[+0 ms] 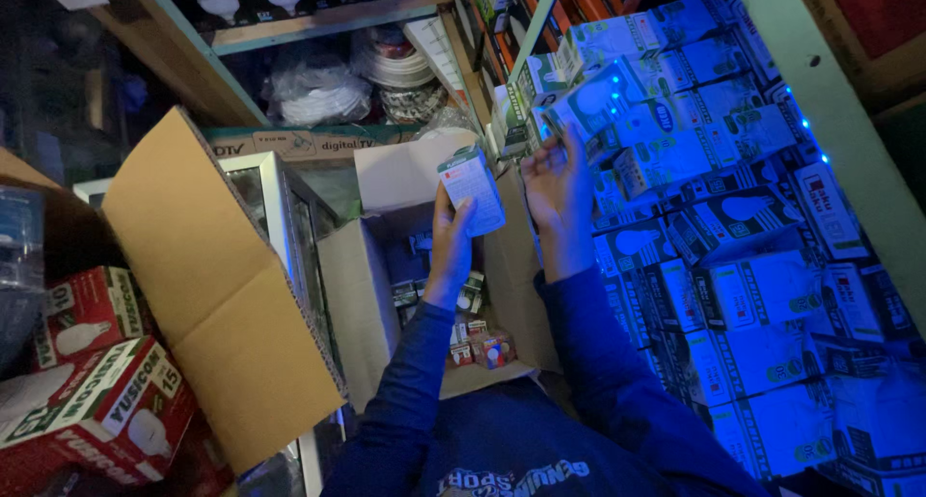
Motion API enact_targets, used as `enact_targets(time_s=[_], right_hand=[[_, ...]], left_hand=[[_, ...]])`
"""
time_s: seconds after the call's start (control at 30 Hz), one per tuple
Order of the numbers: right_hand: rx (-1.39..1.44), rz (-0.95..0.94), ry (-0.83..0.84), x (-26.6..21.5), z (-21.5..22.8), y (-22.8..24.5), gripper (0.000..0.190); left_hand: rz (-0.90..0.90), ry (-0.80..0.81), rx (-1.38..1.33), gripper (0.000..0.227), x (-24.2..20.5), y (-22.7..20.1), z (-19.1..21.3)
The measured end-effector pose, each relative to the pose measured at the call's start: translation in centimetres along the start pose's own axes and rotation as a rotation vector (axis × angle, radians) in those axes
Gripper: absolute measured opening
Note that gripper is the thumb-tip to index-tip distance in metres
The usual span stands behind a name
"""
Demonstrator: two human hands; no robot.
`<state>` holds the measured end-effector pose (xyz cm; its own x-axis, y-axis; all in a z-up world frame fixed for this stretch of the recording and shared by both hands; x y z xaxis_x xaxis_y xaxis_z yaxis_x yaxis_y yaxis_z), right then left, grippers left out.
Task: The person removes light bulb boxes from a large cardboard box and stacks them onto a shelf.
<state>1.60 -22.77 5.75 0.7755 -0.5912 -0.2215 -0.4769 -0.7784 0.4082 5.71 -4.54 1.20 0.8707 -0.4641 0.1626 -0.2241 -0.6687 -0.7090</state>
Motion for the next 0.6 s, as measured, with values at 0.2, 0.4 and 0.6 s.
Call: enact_targets(time_s=[0.2,0.4,0.6], right_hand=[[0.071,0.055,0.015,5.2,-2.5,0.0,0.018],[0.112,0.048,0.039,7.9,-3.6,0.2,0.018],[0.073,0.074,0.057,9.9,-2.5,0.3,0.016]], left_hand=[[0.028,-0.023,0.009,0.064,0.1,-0.1,-0.3],[-0.084,0.05,0.085,0.069,4.4,-1.7,-2.5],[-0.142,0.053,0.029,0.072,9.7,-0.2,-3.5]])
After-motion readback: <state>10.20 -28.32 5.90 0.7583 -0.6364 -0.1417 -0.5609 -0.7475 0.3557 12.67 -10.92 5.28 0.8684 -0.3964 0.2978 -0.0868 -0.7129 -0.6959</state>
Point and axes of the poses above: each hand's wrist, its own x-axis towards the middle knuckle, its own z-axis out of the back of the hand, y = z × x, the point moved 6 cm from there along x, towards the middle knuckle, and after that the axes turned 1 degree about -x, right-handed, at the moved point
